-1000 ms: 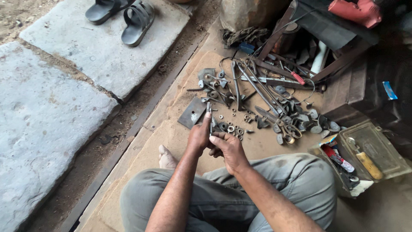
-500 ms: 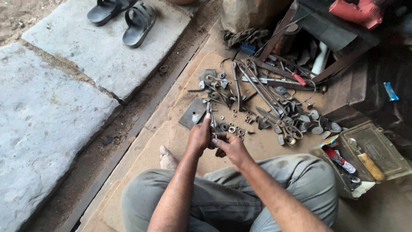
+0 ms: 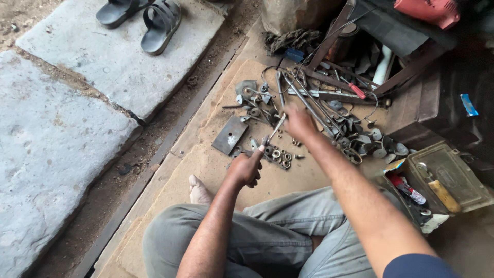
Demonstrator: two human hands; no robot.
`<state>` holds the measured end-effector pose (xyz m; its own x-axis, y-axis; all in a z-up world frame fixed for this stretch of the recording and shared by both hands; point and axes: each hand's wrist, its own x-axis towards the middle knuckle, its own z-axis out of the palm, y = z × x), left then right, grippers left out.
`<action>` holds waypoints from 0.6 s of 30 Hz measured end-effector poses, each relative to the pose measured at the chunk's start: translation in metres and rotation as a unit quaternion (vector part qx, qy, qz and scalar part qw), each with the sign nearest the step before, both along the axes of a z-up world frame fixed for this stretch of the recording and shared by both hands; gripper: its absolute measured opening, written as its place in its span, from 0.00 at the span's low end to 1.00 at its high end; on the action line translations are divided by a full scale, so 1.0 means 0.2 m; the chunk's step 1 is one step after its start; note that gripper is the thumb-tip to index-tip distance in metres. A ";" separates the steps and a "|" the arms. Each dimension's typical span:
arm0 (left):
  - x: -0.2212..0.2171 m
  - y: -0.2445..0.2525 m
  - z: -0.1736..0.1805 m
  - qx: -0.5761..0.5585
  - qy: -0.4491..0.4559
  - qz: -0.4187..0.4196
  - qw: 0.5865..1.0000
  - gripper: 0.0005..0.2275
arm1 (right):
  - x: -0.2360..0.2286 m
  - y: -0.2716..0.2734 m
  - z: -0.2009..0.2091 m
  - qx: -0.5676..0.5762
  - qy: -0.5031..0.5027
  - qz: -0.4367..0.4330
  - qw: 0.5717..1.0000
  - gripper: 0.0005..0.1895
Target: The person threads a metal rod through several washers and small circular mechanical components by hand, holding the parts over a work area on the ground.
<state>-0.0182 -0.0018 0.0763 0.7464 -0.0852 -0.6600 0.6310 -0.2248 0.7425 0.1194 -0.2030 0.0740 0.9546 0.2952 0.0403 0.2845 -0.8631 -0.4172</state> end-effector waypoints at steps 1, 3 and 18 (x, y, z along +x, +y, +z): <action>0.00 0.00 -0.01 0.009 0.004 0.001 1.000 0.33 | 0.02 0.03 0.04 -0.046 -0.033 0.035 0.998 0.17; 0.01 0.00 -0.01 0.030 0.009 0.004 1.000 0.33 | 0.02 0.14 0.16 -0.136 -0.102 0.105 0.980 0.15; 0.01 0.04 -0.04 0.009 -0.066 0.174 0.983 0.35 | -0.88 0.37 0.10 0.010 -0.125 0.051 0.991 0.25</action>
